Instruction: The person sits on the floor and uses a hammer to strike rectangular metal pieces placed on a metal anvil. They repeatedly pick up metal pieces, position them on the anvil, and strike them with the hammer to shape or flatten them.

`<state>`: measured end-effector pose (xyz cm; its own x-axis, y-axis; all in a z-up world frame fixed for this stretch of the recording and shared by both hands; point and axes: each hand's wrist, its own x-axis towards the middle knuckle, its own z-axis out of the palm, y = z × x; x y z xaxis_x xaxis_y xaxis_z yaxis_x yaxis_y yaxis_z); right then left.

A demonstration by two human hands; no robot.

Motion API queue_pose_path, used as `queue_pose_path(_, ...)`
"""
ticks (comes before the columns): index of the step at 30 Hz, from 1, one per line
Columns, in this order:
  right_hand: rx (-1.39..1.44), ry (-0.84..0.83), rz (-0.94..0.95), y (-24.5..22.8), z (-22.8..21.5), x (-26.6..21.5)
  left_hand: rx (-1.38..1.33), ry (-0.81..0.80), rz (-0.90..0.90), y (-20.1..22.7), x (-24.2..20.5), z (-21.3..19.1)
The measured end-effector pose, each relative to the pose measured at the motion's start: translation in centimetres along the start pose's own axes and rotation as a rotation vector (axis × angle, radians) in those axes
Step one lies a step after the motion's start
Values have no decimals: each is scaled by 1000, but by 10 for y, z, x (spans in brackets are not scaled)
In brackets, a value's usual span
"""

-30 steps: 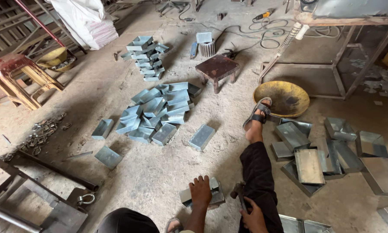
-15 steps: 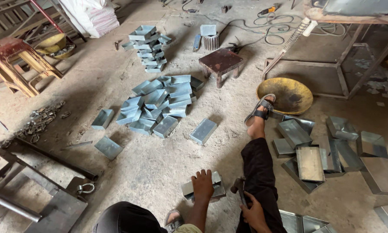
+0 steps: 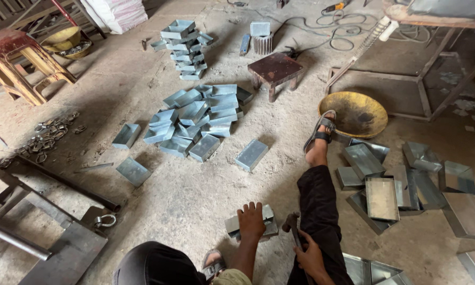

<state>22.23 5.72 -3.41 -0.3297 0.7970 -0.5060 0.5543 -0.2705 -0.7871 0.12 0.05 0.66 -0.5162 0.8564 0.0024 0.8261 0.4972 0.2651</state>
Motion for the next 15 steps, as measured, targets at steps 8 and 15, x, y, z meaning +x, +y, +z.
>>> queue_pose_path(8,8,28,-91,8,3,0,14,-32,-10,4,-6,-14)
queue_pose_path(15,86,6,-114,18,6,8,23,9,0,3,-5,-10)
